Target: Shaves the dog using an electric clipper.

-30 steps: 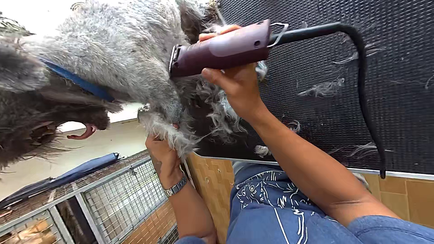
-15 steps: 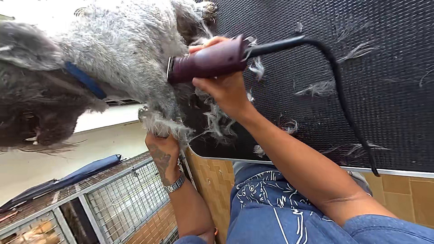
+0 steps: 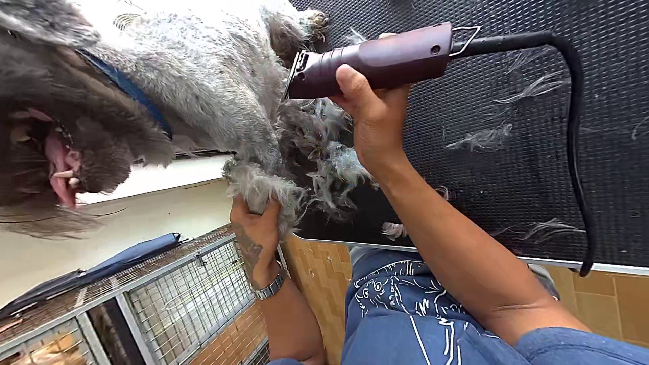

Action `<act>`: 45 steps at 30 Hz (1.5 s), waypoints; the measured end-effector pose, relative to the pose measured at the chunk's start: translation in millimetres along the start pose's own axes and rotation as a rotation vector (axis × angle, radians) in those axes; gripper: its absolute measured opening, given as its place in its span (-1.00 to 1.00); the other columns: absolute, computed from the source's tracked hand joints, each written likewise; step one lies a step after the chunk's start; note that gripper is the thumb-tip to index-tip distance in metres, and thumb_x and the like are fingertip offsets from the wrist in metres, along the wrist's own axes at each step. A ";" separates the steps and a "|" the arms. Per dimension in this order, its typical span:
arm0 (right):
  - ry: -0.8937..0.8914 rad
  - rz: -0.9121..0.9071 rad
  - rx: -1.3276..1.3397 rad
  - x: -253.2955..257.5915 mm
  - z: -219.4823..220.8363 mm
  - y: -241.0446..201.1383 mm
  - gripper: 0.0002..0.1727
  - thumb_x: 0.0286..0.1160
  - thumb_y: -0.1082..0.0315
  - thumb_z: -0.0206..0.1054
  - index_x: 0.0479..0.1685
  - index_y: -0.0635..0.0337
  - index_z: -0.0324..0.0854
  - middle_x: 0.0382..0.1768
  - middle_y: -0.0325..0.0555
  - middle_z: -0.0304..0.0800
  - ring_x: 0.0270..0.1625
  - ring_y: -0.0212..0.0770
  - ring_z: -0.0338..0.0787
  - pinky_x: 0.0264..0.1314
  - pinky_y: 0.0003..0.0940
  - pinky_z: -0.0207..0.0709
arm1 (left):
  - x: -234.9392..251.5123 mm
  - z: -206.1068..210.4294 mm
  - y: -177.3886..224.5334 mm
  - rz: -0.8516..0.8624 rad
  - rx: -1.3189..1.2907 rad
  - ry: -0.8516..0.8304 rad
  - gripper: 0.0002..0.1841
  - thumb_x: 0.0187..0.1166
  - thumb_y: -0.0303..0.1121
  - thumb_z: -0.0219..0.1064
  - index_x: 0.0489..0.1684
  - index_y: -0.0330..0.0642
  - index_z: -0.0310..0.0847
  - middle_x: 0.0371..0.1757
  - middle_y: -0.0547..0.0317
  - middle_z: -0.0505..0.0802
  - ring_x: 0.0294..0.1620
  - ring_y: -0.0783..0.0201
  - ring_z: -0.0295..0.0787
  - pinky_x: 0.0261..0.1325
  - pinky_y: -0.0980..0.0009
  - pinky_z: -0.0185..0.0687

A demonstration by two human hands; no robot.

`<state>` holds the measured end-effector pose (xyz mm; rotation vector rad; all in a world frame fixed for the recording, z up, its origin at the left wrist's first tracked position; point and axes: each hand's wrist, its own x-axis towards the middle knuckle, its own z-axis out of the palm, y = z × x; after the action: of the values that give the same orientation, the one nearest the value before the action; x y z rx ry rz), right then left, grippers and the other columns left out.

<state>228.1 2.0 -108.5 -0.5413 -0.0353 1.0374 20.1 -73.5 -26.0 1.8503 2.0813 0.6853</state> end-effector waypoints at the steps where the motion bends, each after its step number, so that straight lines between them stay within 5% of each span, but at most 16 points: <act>1: -0.014 -0.036 -0.023 0.7 4.0 4.7 -0.49 0.33 0.61 0.45 0.26 0.42 0.33 0.01 0.23 0.74 0.09 0.09 0.85 0.13 0.07 0.83 | -1.5 -0.6 3.6 -0.017 -0.003 -0.011 -0.60 0.15 -0.46 0.49 0.00 -0.27 0.57 -0.28 0.43 0.75 -0.26 0.73 0.72 -0.17 0.68 0.70; 7: -0.157 0.047 -0.098 -0.9 1.7 35.8 -0.52 0.29 0.64 0.45 0.24 0.55 0.46 0.11 0.25 0.79 0.26 -0.04 0.81 0.35 -0.14 0.72 | -3.7 -3.9 20.6 -0.045 -0.055 -0.037 -0.60 0.20 -0.49 0.45 0.05 -0.24 0.53 -0.26 0.45 0.76 -0.24 0.69 0.75 -0.15 0.64 0.74; 13: 0.002 0.203 0.024 -2.0 -12.7 18.8 -0.42 0.32 0.70 0.44 0.34 0.39 0.30 0.04 0.17 0.72 0.07 0.00 0.86 0.15 -0.05 0.84 | 1.2 0.1 17.7 -0.067 -0.044 0.007 -0.60 0.17 -0.55 0.44 0.02 -0.27 0.50 -0.26 0.41 0.75 -0.24 0.67 0.75 -0.14 0.62 0.75; 16: 0.023 0.197 0.125 -1.4 -5.4 12.6 -0.42 0.40 0.73 0.36 0.39 0.36 0.22 0.12 0.23 0.70 0.14 0.07 0.85 0.17 0.00 0.82 | -0.1 2.1 23.1 -0.085 -0.065 -0.017 -0.59 0.21 -0.57 0.41 0.08 -0.29 0.50 -0.23 0.40 0.76 -0.20 0.65 0.76 -0.11 0.61 0.76; 22: -0.065 0.207 -0.031 -2.9 -1.4 46.8 -0.41 0.25 0.70 0.44 0.37 0.50 0.39 0.25 0.25 0.74 0.33 -0.05 0.77 0.39 -0.18 0.69 | -0.6 -0.3 31.1 -0.078 -0.070 -0.057 -0.65 0.26 -0.57 0.39 0.05 -0.28 0.52 -0.25 0.40 0.78 -0.22 0.63 0.78 -0.12 0.60 0.78; 27: 0.112 0.293 0.127 3.4 -5.8 31.0 -0.59 0.43 0.69 0.31 0.27 0.40 0.41 0.09 0.19 0.75 0.08 -0.02 0.86 0.09 -0.11 0.83 | -0.6 -2.6 32.3 -0.086 -0.080 -0.027 -0.64 0.28 -0.57 0.37 0.06 -0.32 0.49 -0.25 0.41 0.78 -0.22 0.64 0.79 -0.10 0.61 0.78; 35: -0.008 0.235 0.038 1.8 3.5 57.8 -0.47 0.29 0.69 0.38 0.34 0.50 0.41 0.21 0.23 0.76 0.28 -0.07 0.79 0.32 -0.17 0.72 | -5.7 -0.1 45.4 -0.041 -0.083 -0.012 -0.68 0.28 -0.58 0.36 0.02 -0.33 0.49 -0.26 0.44 0.77 -0.21 0.66 0.77 -0.08 0.64 0.76; 40: 0.100 0.285 0.092 11.7 -7.5 40.1 -0.62 0.39 0.68 0.31 0.21 0.44 0.48 0.10 0.19 0.78 0.12 -0.04 0.85 0.10 -0.13 0.83 | -4.4 2.8 46.3 -0.060 -0.108 -0.008 -0.65 0.29 -0.59 0.34 0.07 -0.37 0.46 -0.23 0.40 0.78 -0.19 0.63 0.80 -0.06 0.61 0.78; 45: 0.009 0.243 0.103 18.3 1.2 36.7 -0.62 0.37 0.66 0.31 0.20 0.46 0.47 0.12 0.23 0.79 0.17 -0.02 0.85 0.14 -0.11 0.83 | -9.3 4.7 56.8 -0.074 -0.129 -0.013 -0.68 0.33 -0.58 0.32 0.06 -0.31 0.45 -0.25 0.45 0.78 -0.22 0.65 0.79 -0.08 0.64 0.78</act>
<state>207.6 31.9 -127.7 -0.4635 0.0937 1.2660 72.3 -77.9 -1.7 1.6961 2.0348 0.7675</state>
